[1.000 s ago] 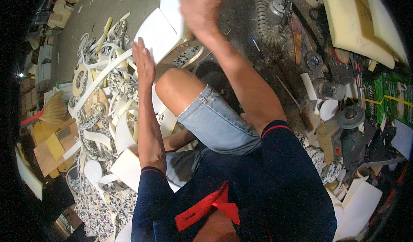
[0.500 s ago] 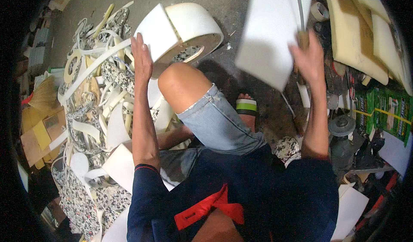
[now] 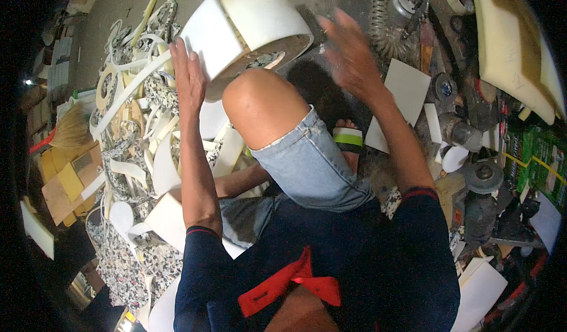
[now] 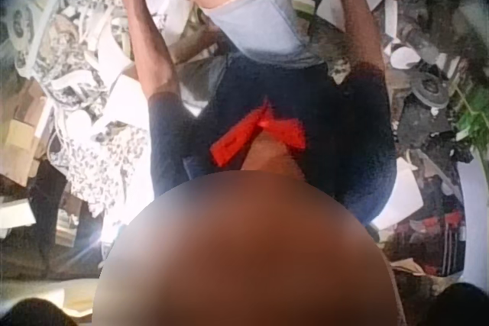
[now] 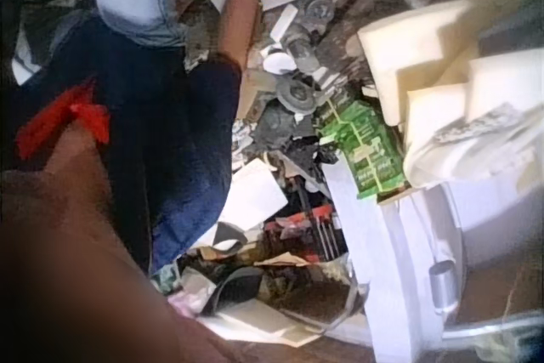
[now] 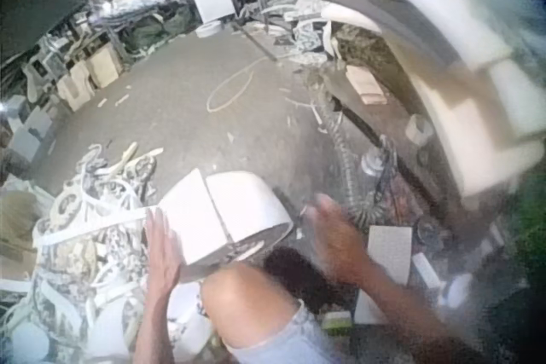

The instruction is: The person assembles a white foam ring by applying adhesive to a curved foam piece and attaching it to a cylindrical foam base. They press the pieces together, trim excess material with a knife, and repeat the process to complete the ring.

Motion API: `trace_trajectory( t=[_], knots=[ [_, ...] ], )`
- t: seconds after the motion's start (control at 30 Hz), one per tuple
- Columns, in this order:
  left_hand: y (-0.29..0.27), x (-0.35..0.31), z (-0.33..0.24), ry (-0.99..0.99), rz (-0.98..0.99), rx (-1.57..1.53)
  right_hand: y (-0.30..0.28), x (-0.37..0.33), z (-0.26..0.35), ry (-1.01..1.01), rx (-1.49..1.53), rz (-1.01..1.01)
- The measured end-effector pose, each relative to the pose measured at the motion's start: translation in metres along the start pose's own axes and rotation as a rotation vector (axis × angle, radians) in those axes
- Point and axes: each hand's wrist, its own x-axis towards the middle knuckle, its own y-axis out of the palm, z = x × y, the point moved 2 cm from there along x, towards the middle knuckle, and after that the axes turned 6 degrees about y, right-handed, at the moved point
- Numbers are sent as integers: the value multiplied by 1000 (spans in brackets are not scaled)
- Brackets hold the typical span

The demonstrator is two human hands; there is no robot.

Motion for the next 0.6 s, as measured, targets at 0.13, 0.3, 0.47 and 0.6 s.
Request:
trace_trajectory(
  t=[0.13, 0.3, 0.47, 0.6],
  knots=[
    [8, 13, -25, 71, 36, 43, 76, 76, 37, -204, 131, -105],
    [21, 17, -44, -33, 116, 174, 92, 85, 51, -165, 123, -70],
    [24, 16, -45, -22, 119, 279, 80, 88, 61, -170, 43, -48],
    [21, 15, -43, -4, 103, 266, 80, 91, 70, -140, 63, 40]
  ],
)
